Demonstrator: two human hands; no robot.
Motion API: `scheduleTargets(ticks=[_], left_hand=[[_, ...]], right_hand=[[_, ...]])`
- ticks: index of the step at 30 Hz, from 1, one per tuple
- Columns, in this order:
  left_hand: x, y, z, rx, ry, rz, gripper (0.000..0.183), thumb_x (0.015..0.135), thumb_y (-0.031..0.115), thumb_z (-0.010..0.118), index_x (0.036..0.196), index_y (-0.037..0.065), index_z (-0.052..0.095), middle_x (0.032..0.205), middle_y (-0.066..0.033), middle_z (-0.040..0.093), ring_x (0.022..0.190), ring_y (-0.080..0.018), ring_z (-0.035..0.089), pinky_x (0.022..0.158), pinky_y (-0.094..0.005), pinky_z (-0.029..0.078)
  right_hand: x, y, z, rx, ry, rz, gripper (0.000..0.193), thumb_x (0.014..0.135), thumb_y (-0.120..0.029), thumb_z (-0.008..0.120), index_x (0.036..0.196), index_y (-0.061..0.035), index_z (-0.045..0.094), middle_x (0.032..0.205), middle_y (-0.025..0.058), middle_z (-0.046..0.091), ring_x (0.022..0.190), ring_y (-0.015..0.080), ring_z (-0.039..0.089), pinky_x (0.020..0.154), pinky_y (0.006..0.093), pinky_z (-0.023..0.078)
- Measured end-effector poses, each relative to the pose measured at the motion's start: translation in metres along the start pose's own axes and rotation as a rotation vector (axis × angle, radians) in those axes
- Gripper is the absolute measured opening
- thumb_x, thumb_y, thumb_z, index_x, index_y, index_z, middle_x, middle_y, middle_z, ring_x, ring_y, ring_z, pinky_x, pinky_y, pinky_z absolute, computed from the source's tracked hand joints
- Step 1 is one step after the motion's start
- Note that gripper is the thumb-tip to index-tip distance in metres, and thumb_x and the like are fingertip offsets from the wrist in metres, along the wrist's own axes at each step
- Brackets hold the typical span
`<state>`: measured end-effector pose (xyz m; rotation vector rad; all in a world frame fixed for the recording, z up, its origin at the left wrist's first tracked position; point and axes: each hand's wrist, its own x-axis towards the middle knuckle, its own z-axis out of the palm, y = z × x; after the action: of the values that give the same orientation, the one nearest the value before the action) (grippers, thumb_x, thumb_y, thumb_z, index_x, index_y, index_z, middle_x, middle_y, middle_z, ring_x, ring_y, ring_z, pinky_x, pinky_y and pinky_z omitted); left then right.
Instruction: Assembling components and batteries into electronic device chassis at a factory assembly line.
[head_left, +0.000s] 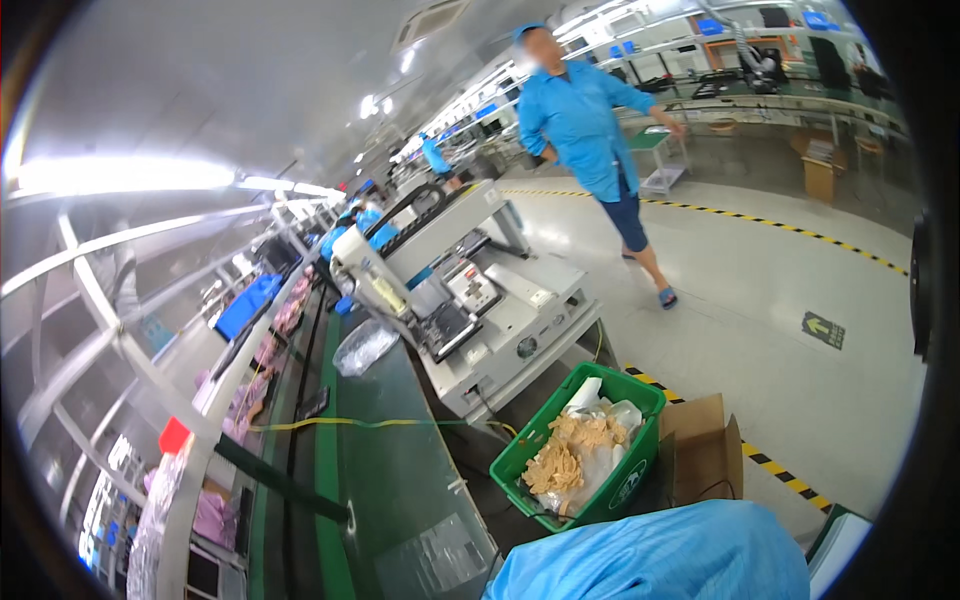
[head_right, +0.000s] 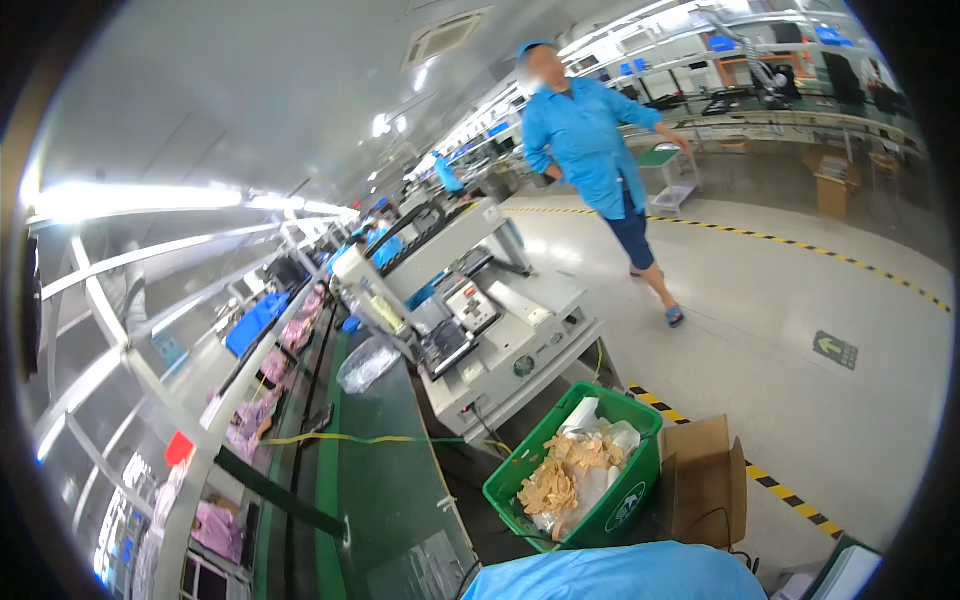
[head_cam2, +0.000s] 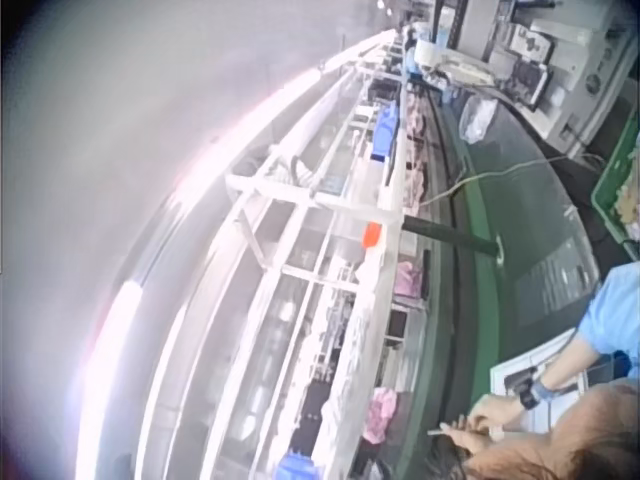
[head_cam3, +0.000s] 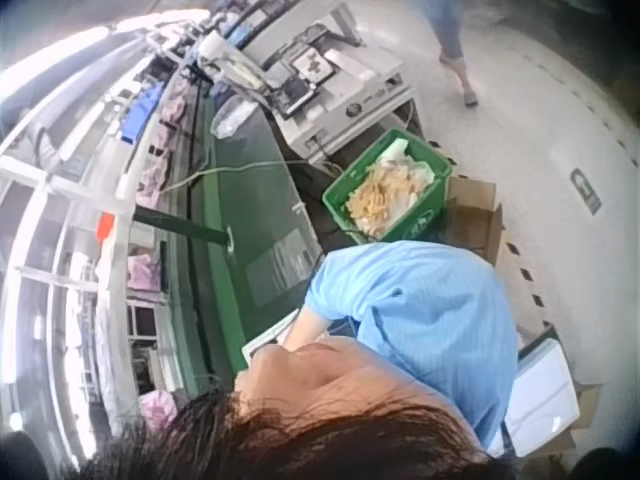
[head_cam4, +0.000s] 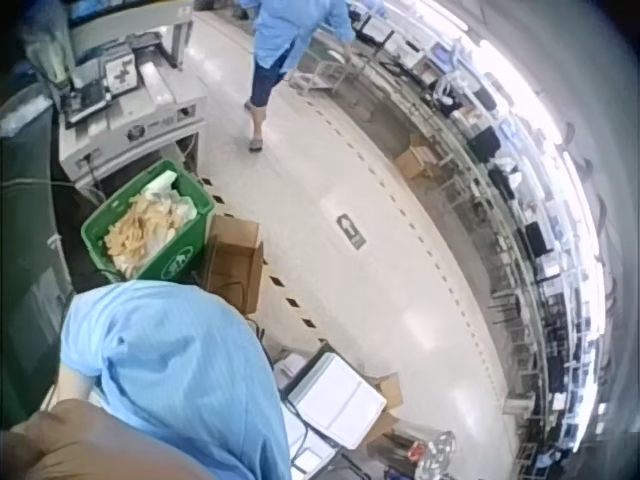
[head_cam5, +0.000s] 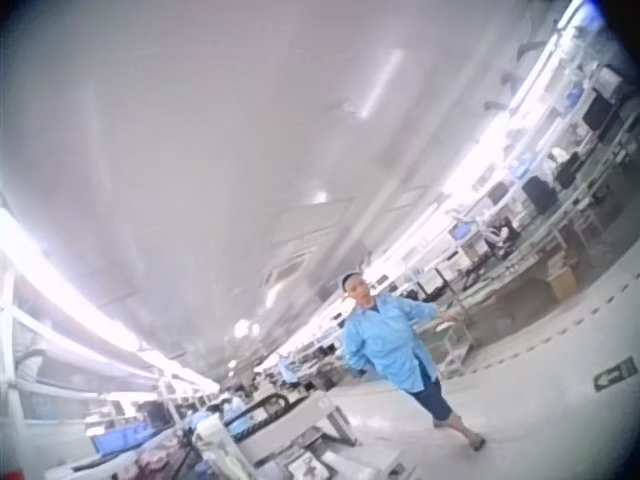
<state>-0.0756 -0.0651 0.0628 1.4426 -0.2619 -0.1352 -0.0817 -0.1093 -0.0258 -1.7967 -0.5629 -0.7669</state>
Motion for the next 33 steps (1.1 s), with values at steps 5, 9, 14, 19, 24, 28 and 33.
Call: scheduleTargets(ticks=[5, 9, 14, 19, 24, 28, 33], left_hand=[[-0.013, -0.013, -0.057, -0.127, 0.301, -0.045, 0.059, 0.097, 0.057, 0.061, 0.131, 0.009, 0.053, 0.114, -0.0122, 0.063, 0.102, -0.0277, 0.063, 0.088, -0.0428, 0.056], [0.006, -0.038, -0.047, -0.27, 0.63, 0.152, 0.06, 0.095, 0.054, 0.065, 0.121, 0.001, 0.055, 0.108, -0.0102, 0.063, 0.091, -0.0191, 0.062, 0.085, -0.0347, 0.051], [0.006, -0.04, -0.095, -0.493, 0.413, -0.074, 0.075, 0.093, 0.071, 0.051, 0.124, 0.004, 0.052, 0.105, -0.0135, 0.064, 0.086, -0.0269, 0.066, 0.083, -0.0422, 0.054], [0.002, -0.041, -0.096, -0.423, 0.504, -0.045, 0.081, 0.091, 0.075, 0.048, 0.123, 0.002, 0.054, 0.106, -0.0142, 0.064, 0.085, -0.0286, 0.066, 0.081, -0.0425, 0.055], [0.0, -0.043, -0.094, -0.49, 0.522, -0.058, 0.074, 0.091, 0.077, 0.048, 0.117, 0.008, 0.053, 0.105, -0.0102, 0.063, 0.084, -0.0241, 0.065, 0.07, -0.0373, 0.054], [-0.005, -0.048, -0.105, -0.463, 0.525, -0.015, 0.068, 0.094, 0.074, 0.049, 0.12, 0.011, 0.051, 0.107, -0.0087, 0.063, 0.087, -0.0196, 0.065, 0.068, -0.0331, 0.054], [0.017, -0.057, -0.1, -0.072, 0.693, 0.246, 0.051, 0.103, 0.052, 0.055, 0.12, 0.004, 0.051, 0.097, -0.0089, 0.064, 0.08, -0.0144, 0.063, 0.068, -0.0295, 0.054]], right_hand=[[0.001, -0.01, 0.0, 0.293, -0.028, -0.012, 0.009, 0.085, -0.013, 0.074, 0.089, -0.005, 0.078, 0.084, 0.0154, 0.074, 0.072, 0.029, 0.071, 0.066, 0.0401, 0.056], [-0.002, 0.019, -0.026, 0.293, -0.096, 0.176, 0.021, 0.096, -0.024, 0.069, 0.099, -0.0037, 0.07, 0.081, 0.0063, 0.064, 0.08, 0.0153, 0.062, 0.072, 0.0344, 0.051], [0.023, -0.007, -0.047, 0.264, -0.095, 0.314, 0.012, 0.09, -0.005, 0.072, 0.1, -0.0003, 0.072, 0.088, 0.0112, 0.069, 0.074, 0.0176, 0.071, 0.068, 0.0298, 0.058], [0.025, -0.024, -0.034, 0.287, -0.218, 0.252, 0.014, 0.088, -0.002, 0.071, 0.101, 0.0009, 0.071, 0.088, 0.0113, 0.067, 0.072, 0.0201, 0.071, 0.066, 0.0306, 0.058], [0.041, -0.034, -0.021, 0.206, -0.213, 0.143, 0.017, 0.083, 0.003, 0.073, 0.1, -0.0005, 0.073, 0.087, 0.0101, 0.068, 0.075, 0.0198, 0.071, 0.068, 0.0291, 0.058], [0.06, -0.037, -0.011, 0.195, -0.286, 0.042, 0.017, 0.082, 0.003, 0.074, 0.099, -0.0002, 0.072, 0.089, 0.0107, 0.068, 0.073, 0.0197, 0.071, 0.066, 0.0296, 0.058], [0.064, -0.034, -0.014, 0.041, -0.313, -0.01, 0.011, 0.083, 0.005, 0.072, 0.093, 0.0009, 0.072, 0.085, 0.011, 0.069, 0.068, 0.0178, 0.07, 0.062, 0.0266, 0.056]])
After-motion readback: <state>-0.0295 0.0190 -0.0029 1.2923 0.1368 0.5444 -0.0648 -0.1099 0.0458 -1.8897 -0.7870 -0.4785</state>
